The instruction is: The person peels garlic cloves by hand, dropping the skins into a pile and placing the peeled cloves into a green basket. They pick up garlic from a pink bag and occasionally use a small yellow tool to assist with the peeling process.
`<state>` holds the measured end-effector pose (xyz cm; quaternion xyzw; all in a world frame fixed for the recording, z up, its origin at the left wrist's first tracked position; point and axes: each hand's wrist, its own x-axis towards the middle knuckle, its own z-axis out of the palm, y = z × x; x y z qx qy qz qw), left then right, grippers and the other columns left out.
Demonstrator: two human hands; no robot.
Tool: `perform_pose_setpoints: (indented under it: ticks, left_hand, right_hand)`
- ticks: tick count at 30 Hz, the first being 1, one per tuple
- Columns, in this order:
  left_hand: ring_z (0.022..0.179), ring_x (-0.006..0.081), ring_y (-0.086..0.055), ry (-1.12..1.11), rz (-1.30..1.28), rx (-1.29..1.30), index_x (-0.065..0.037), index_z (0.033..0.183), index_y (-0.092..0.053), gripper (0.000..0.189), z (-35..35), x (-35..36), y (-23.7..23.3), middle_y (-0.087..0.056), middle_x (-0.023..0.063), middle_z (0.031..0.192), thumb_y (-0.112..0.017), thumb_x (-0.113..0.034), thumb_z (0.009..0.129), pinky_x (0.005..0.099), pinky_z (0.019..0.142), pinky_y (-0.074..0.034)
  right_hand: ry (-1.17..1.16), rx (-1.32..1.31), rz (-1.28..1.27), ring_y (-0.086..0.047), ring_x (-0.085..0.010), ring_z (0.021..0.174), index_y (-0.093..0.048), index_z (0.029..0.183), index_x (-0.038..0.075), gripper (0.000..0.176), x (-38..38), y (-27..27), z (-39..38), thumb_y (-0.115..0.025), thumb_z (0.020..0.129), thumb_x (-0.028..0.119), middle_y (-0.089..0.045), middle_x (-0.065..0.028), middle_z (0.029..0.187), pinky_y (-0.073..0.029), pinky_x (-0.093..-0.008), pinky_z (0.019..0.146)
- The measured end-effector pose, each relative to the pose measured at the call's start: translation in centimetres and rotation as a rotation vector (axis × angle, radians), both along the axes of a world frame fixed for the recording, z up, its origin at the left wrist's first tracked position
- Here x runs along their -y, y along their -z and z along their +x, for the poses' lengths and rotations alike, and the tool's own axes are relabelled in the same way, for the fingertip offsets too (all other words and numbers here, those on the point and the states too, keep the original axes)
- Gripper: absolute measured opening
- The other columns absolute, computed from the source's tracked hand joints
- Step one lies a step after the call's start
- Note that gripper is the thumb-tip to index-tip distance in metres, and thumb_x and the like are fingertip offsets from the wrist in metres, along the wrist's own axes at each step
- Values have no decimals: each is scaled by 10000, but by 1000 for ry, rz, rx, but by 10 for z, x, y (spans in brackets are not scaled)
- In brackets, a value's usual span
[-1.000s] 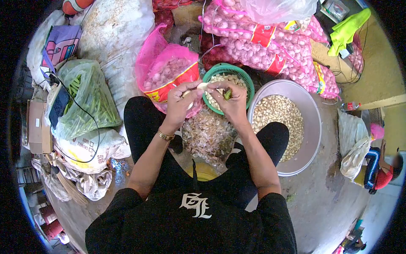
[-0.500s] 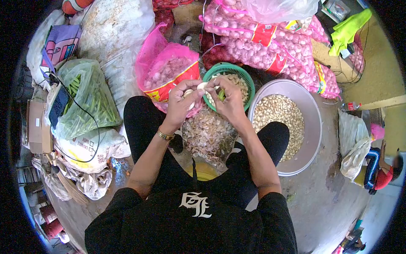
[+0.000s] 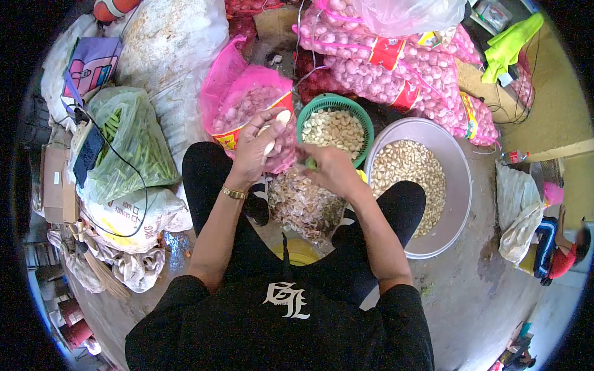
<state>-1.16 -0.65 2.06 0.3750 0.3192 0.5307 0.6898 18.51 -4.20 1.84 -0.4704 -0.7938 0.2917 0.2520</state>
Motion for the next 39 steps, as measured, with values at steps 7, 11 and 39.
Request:
perform_pose_setpoints:
  ticks: [7, 11, 39]
  left_hand:
    - [636, 34, -553, 36, 8, 38, -20, 1260, -586, 356, -4, -1, 0, -690, 81, 1000, -662, -107, 924, 168, 548, -456]
    - [633, 34, -552, 71, 35, 56, -20, 1249, -591, 342, -5, 1, -6, -689, 88, 1006, -658, -106, 925, 169, 542, -456]
    - [784, 34, -586, -8, 325, -329, 13, 1185, -647, 286, 10, 7, 4, -690, 26, 994, -654, -18, 900, 186, 675, -465]
  right_hand:
    - [-145, 10, 9, -654, -346, 897, -648, 1022, 39, 319, 0, 22, -5, -766, 743, 139, -683, -135, 945, -511, -412, 785]
    - [-112, 25, 26, -653, -343, 883, -633, 997, 15, 332, 1, 14, -13, -778, 734, 158, -671, -143, 921, -511, -410, 776]
    - [220, -696, 255, -638, -109, 825, -703, 952, -3, 131, -17, -5, -9, -707, 827, -42, -709, -59, 921, -498, -255, 759]
